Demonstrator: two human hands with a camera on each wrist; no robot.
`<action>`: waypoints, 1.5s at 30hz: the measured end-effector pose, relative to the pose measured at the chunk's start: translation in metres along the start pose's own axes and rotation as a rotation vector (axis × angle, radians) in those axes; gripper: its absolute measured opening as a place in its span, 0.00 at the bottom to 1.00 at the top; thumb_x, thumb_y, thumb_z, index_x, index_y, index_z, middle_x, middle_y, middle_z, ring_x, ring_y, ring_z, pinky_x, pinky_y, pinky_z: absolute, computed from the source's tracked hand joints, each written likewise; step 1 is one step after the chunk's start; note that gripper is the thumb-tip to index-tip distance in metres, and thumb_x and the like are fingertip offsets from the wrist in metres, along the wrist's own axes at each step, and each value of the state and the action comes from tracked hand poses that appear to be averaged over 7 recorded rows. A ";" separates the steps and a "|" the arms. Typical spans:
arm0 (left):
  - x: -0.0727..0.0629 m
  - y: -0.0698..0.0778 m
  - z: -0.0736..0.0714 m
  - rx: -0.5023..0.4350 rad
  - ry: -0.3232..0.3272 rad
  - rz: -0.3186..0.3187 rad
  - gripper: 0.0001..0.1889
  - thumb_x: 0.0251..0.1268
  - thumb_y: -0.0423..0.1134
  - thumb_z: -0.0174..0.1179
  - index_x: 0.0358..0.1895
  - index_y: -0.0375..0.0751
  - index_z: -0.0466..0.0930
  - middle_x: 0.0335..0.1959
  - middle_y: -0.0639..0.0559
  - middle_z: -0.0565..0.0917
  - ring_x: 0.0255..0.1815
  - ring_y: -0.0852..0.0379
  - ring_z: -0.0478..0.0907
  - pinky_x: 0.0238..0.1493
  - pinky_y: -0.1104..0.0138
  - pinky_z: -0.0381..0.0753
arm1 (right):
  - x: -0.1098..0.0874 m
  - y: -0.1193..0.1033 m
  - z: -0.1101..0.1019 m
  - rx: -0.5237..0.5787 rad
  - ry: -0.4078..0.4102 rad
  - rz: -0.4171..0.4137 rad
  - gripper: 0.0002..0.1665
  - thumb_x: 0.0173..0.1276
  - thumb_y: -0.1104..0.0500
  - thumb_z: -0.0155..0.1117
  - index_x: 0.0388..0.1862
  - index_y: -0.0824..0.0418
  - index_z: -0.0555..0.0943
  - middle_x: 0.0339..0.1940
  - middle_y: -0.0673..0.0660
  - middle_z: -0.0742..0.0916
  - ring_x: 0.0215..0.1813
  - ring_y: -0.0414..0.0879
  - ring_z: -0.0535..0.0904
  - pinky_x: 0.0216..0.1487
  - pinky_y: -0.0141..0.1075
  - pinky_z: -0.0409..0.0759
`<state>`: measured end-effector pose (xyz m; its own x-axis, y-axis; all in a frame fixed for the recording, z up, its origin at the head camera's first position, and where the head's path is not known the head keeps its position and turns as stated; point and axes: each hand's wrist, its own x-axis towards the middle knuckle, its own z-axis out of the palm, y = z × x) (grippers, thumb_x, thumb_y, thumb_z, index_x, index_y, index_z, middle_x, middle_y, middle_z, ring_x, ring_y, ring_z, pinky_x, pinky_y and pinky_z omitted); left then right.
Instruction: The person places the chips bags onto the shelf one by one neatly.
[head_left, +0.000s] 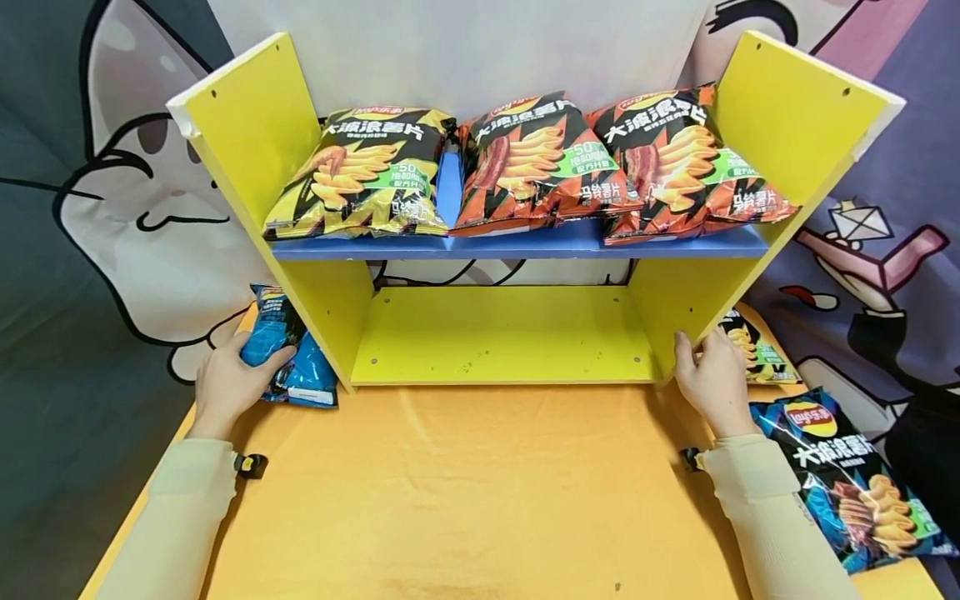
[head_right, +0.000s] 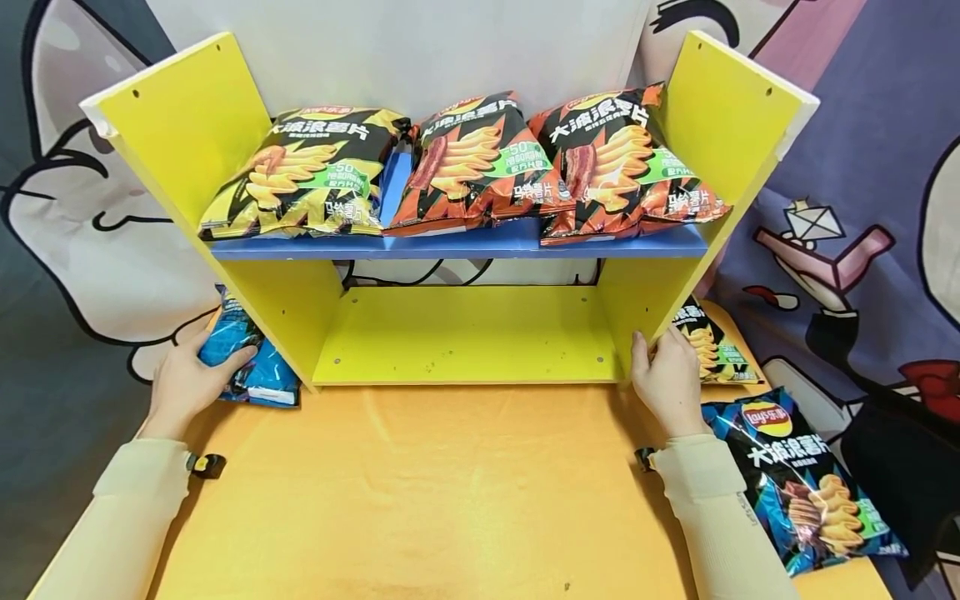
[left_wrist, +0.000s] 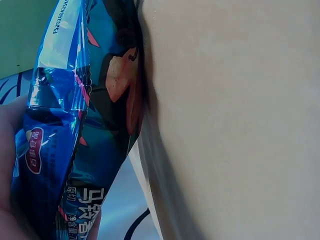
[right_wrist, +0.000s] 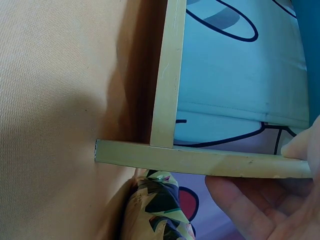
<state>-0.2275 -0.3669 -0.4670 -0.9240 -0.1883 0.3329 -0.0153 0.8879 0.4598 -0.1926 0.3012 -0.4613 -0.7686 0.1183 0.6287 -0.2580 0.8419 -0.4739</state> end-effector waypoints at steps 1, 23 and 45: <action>-0.001 0.000 -0.001 0.001 0.004 0.000 0.39 0.64 0.72 0.61 0.55 0.35 0.76 0.24 0.40 0.71 0.28 0.42 0.72 0.28 0.57 0.64 | 0.000 0.000 0.000 0.000 0.002 -0.001 0.18 0.79 0.60 0.55 0.51 0.75 0.82 0.40 0.71 0.84 0.40 0.63 0.79 0.37 0.42 0.69; -0.048 0.001 -0.025 -0.067 0.180 0.025 0.25 0.59 0.61 0.73 0.35 0.43 0.74 0.18 0.50 0.64 0.18 0.55 0.62 0.23 0.63 0.53 | -0.001 0.001 -0.001 0.010 0.013 -0.014 0.16 0.78 0.61 0.57 0.50 0.75 0.82 0.40 0.73 0.85 0.41 0.67 0.81 0.38 0.52 0.74; -0.104 0.017 -0.054 -0.062 0.164 -0.057 0.26 0.55 0.58 0.77 0.46 0.42 0.83 0.19 0.48 0.80 0.18 0.69 0.67 0.20 0.69 0.63 | 0.000 0.000 -0.001 0.020 0.019 -0.028 0.16 0.77 0.61 0.58 0.49 0.75 0.83 0.40 0.73 0.85 0.40 0.67 0.82 0.36 0.47 0.76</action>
<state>-0.1111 -0.3550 -0.4489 -0.8475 -0.3084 0.4321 -0.0380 0.8471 0.5301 -0.1923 0.3016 -0.4605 -0.7499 0.1053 0.6531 -0.2910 0.8341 -0.4686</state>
